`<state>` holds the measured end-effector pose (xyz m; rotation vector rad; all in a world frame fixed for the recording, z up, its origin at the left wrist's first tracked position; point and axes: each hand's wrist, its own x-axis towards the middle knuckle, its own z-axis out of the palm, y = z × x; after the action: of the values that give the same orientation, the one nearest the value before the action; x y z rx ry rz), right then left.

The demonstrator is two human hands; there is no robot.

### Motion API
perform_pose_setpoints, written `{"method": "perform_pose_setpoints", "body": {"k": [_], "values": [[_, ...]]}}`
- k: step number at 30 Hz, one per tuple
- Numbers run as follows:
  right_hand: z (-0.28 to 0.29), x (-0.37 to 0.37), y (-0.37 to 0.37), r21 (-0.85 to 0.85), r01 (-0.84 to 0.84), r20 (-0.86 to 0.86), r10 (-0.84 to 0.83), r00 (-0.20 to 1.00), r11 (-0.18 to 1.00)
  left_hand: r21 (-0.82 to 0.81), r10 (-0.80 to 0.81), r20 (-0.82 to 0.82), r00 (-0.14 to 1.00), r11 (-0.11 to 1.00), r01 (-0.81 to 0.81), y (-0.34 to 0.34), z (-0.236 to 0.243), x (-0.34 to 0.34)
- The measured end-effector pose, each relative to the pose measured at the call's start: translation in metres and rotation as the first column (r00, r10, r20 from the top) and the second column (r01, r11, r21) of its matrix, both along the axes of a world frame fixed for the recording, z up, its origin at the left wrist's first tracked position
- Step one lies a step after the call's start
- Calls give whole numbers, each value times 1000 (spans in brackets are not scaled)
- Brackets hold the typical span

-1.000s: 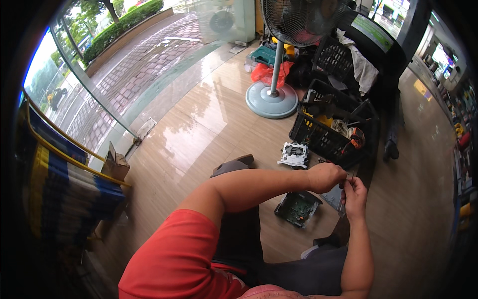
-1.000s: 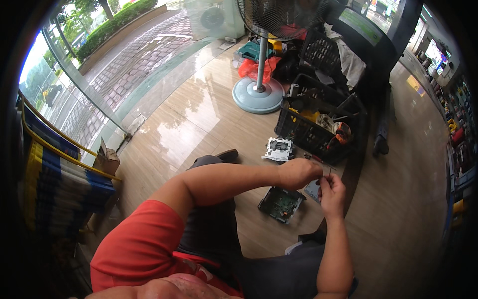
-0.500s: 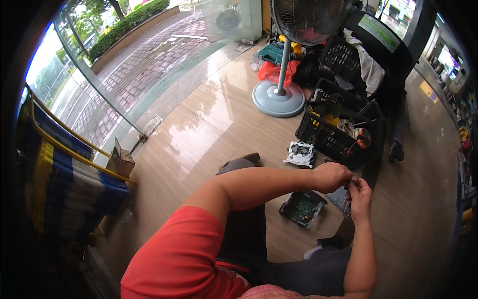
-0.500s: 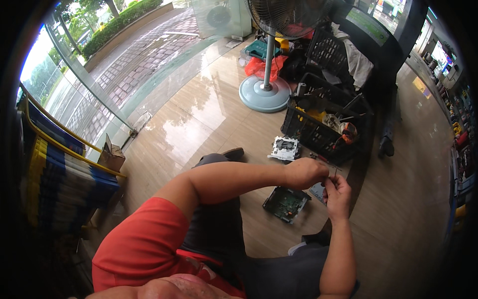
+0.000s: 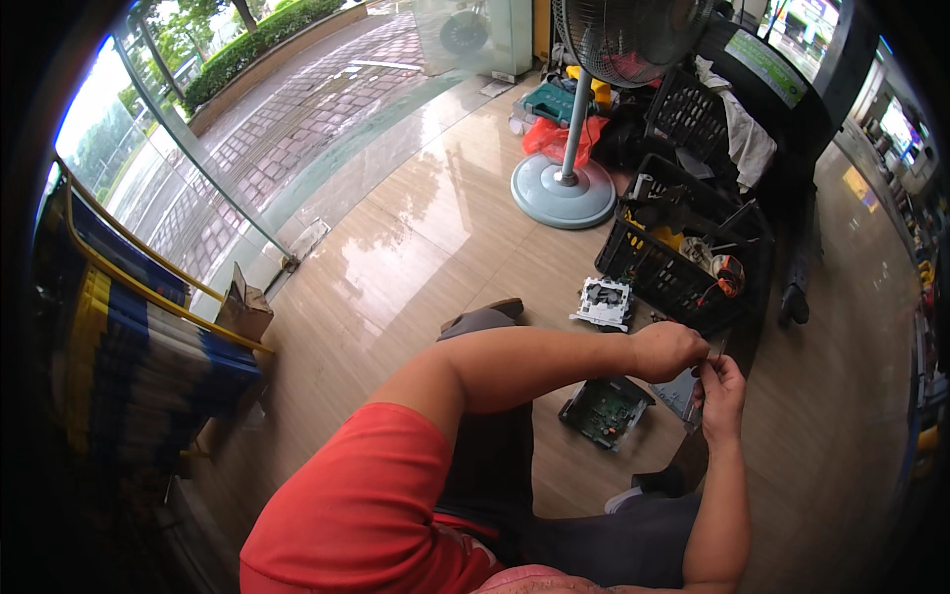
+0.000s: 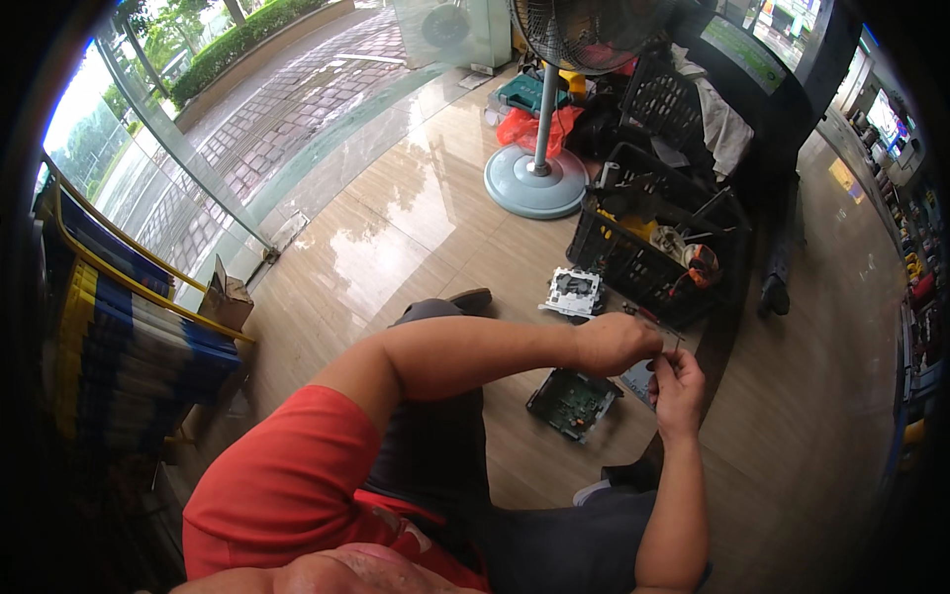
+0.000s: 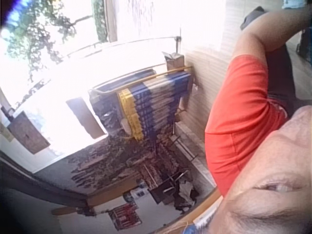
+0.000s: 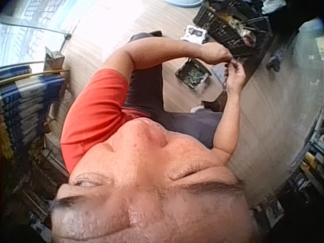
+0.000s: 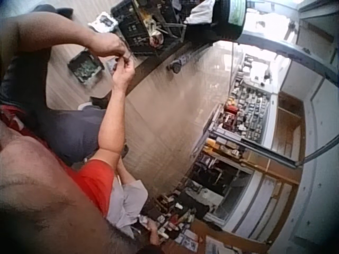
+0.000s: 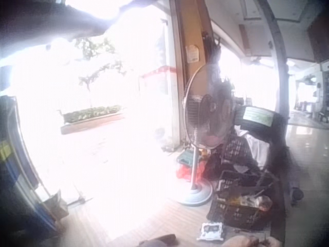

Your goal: The person sits on the floor and uses a screwdriver to dismantle or repair an electronic component, handling small internal parts and a metal cover.

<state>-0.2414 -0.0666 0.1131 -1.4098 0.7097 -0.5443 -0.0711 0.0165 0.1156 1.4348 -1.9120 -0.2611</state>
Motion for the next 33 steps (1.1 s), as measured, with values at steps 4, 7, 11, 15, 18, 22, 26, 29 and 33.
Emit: {"method": "perform_pose_setpoints", "body": {"k": [4,7,11,15,18,22,26,29,33], "values": [[2,0,2,-17,-12,-2,12,1000,1000,-9,24,-3,1000,1000,-24,-1,-1,-1],[2,0,1,-23,-13,-8,13,1000,1000,1,22,-1,1000,1000,-22,-3,-3,-1],[4,0,1,-37,-32,-30,31,999,999,33,27,5,1000,999,-27,-3,-3,-2],[6,1,2,-24,-22,-38,21,999,999,46,-16,14,1000,999,15,-2,-2,-1],[7,0,3,-9,-13,-38,12,999,1000,53,-19,-15,1000,998,20,-2,-1,-1],[8,1,3,-10,-10,-44,10,999,1000,39,-18,19,1000,999,17,-2,-1,0],[5,-1,1,-19,-10,-57,9,998,1000,35,-20,0,1000,999,20,-3,1,0],[5,-2,-1,-26,-27,-60,25,998,999,44,-15,-13,1000,999,15,-3,1,0],[6,-1,0,-42,-10,-70,7,998,999,55,3,-2,1000,999,-3,-5,0,-1]]}}
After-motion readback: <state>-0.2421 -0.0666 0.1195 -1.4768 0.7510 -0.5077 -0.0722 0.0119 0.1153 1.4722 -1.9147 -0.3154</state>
